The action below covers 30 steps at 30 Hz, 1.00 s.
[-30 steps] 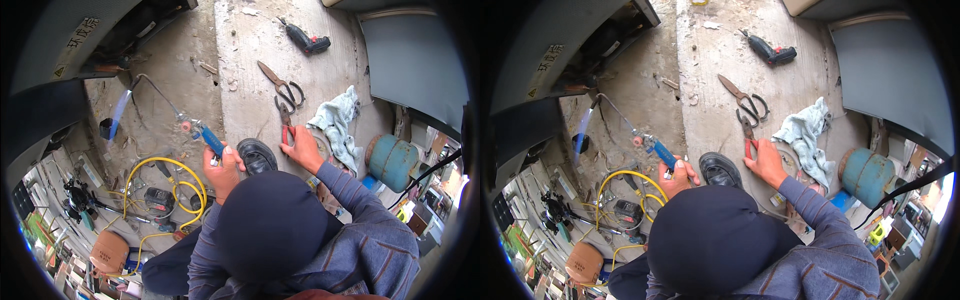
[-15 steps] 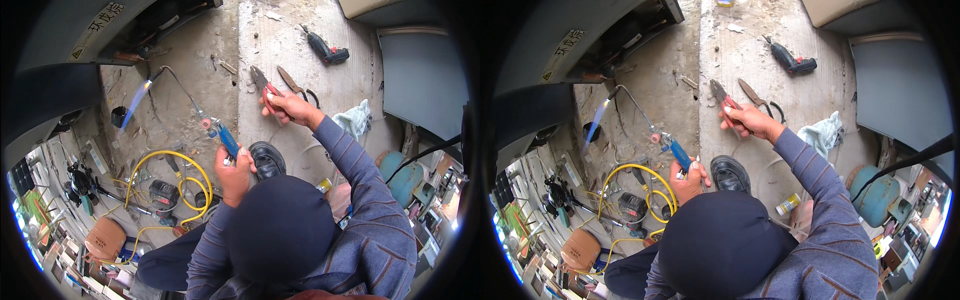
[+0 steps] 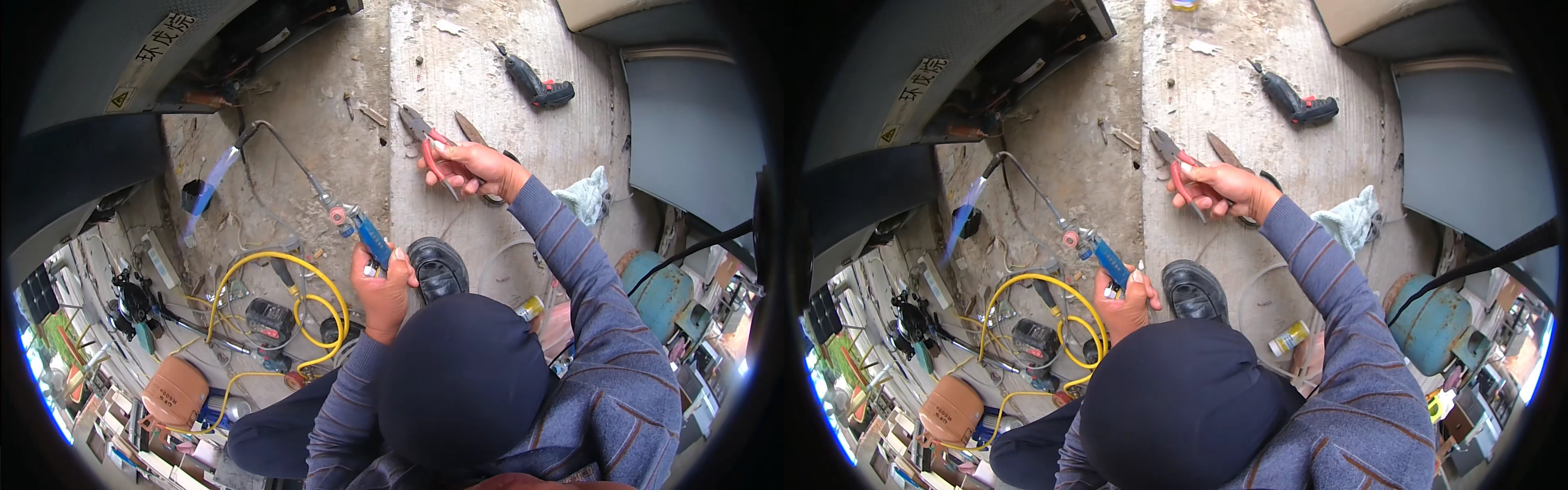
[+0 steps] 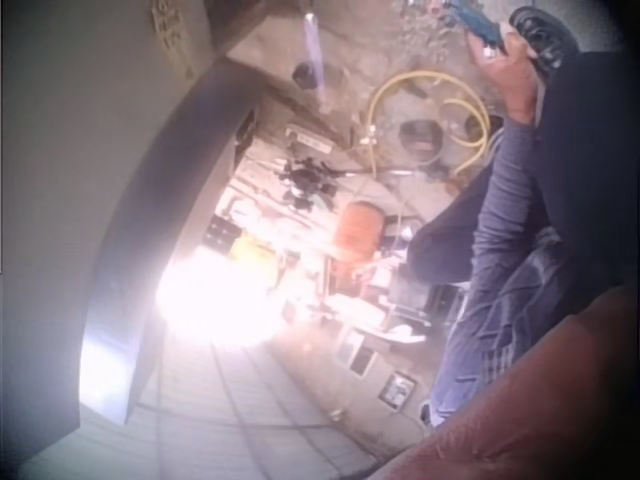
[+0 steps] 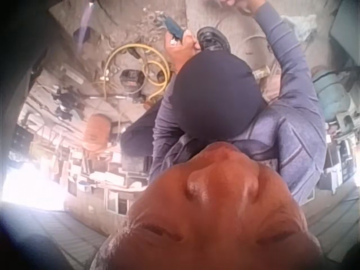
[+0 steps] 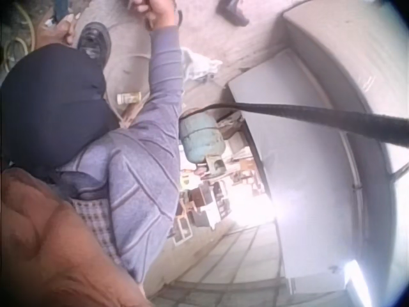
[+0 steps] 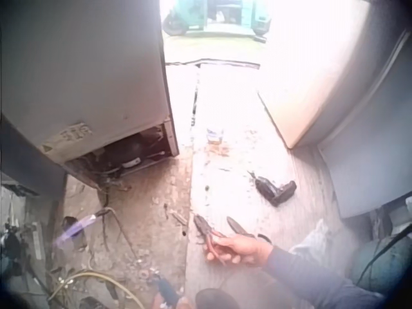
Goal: The person sits on the floor and uses a blowtorch to heat a copper pipe connected to an appliance. They ignite the torch, apply the flame to the pipe joint, and use pliers to hold the pipe while heating it.
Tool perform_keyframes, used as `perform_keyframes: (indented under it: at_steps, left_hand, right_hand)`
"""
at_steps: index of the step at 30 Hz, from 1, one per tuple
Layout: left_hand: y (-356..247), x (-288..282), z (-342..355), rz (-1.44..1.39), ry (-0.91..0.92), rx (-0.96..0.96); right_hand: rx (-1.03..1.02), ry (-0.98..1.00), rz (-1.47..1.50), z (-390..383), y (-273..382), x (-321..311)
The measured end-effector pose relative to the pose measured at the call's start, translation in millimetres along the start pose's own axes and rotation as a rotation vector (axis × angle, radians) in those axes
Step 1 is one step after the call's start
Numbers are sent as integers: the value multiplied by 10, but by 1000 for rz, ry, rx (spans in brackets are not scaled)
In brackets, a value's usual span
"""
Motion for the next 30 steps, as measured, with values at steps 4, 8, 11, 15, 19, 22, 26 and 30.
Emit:
perform_keyframes:
  at_steps: [4, 8, 11, 15, 19, 22, 26, 30]
  left_hand:
    - [30, 8, 8, -3, 4, 18]
    - [-24, 7, 5, 74, -31, 27]
    - [-128, 56, 60, 135, -47, 44]
    - [-335, -6, 200, 159, -75, 119]
    - [-393, -108, 270, 137, -91, 141]
    - [-415, -99, 284, 142, -103, 136]
    - [-473, -69, 292, 121, -80, 139]
    - [-491, -113, 281, 96, -67, 160]
  right_hand:
    - [106, -36, -49, -12, 43, -111]
    - [72, -245, -443, -40, 160, 108]
    - [-240, -296, -849, -131, -53, 152]
    - [-327, -319, -931, -332, -351, 475]
    - [-532, -506, -1126, -466, -576, 701]
    - [-575, -505, -1079, -535, -592, 897]
    - [-577, -480, -1104, -578, -636, 1039]
    - [-623, -550, -1141, -562, -758, 1111]
Point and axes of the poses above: each hand's wrist, its own z-axis towards the middle knuckle, its own x-axis out of the palm, y = z × x, the point moved 1 cm from there along z, towards the middle knuckle, and after that the axes turned 7 degrees about -z, right-handed, at the moved point
